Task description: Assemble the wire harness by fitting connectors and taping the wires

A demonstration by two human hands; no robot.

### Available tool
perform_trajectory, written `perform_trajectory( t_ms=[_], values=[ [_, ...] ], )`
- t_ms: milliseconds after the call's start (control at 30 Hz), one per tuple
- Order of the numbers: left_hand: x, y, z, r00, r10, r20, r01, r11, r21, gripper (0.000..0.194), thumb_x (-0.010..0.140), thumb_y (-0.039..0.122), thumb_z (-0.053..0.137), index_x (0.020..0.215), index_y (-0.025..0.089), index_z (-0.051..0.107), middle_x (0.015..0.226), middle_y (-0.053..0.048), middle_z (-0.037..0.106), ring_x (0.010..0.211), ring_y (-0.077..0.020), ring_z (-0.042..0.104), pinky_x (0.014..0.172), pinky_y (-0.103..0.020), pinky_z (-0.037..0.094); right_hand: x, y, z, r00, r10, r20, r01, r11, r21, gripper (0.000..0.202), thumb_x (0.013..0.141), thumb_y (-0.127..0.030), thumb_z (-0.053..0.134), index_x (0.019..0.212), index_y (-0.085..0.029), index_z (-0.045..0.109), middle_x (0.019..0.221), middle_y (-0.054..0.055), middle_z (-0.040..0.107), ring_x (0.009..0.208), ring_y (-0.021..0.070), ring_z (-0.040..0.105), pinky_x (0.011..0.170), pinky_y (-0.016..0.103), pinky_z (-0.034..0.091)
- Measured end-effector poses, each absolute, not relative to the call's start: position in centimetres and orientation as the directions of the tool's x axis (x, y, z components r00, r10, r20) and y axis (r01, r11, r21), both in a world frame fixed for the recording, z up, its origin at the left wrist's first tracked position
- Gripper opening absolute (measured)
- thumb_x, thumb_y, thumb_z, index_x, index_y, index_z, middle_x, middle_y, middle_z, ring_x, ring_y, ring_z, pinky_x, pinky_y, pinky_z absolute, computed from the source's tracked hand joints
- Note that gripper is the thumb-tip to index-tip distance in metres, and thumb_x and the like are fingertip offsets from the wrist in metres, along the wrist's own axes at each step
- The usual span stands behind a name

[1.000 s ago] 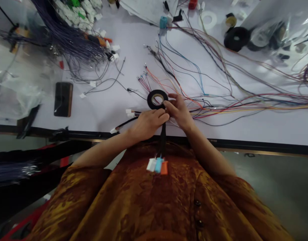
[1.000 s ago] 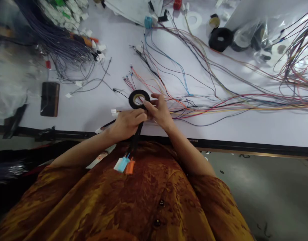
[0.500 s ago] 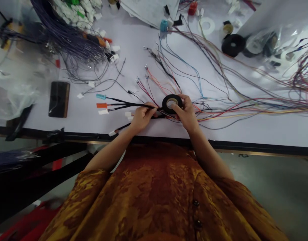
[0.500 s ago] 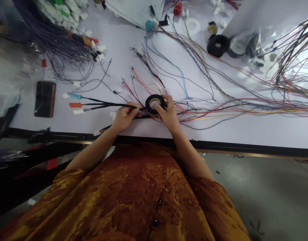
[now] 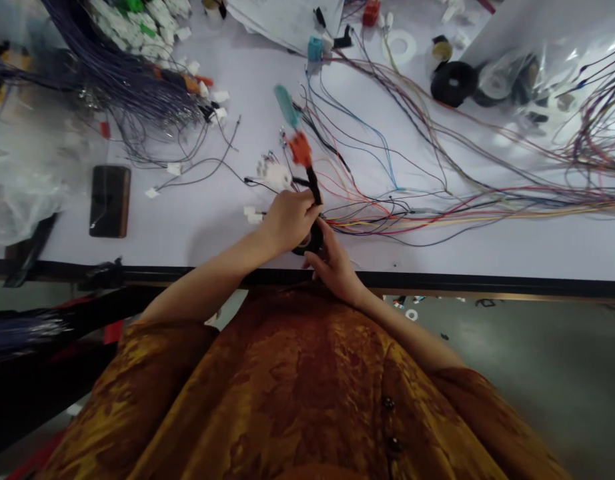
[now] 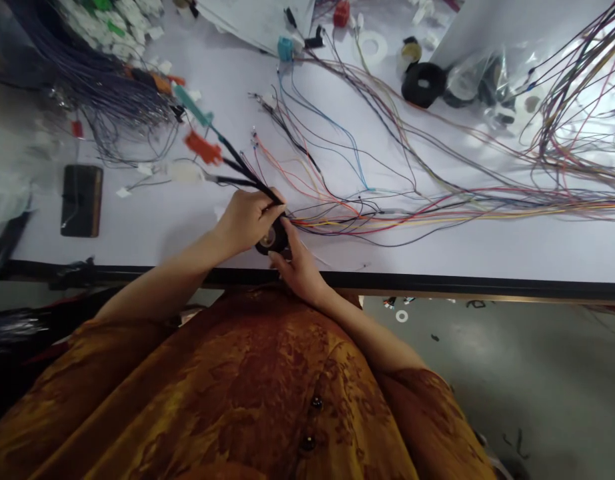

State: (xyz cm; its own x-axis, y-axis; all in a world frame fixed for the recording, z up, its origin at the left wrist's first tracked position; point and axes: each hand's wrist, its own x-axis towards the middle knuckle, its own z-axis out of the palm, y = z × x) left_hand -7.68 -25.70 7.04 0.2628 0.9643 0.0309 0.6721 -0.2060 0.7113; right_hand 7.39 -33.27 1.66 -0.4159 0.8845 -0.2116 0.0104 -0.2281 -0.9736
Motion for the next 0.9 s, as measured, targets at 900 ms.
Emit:
perform_trajectory(
  t_ms=[900],
  values=[
    [-7.4, -32.2, 3.4, 0.521, 0.838, 0.165, 0.733, -0.538, 0.418, 0.020, 0.092, 0.012, 0.045, 0.100, 0.020, 0.061, 0.107, -0.011, 0.068, 0.098, -0.0245, 0.064, 0.093, -0.041, 0.048, 8.7, -24.5, 1.6, -0.260, 0.949, -0.180, 0.285, -0.103, -0.953, 0.032, 0.077, -0.045, 0.067, 0.093, -0.018, 0.059, 0.082, 0.003, 0.062, 0.076, 0.0170, 0.059, 0.070, 0.033, 0.053]
  ],
)
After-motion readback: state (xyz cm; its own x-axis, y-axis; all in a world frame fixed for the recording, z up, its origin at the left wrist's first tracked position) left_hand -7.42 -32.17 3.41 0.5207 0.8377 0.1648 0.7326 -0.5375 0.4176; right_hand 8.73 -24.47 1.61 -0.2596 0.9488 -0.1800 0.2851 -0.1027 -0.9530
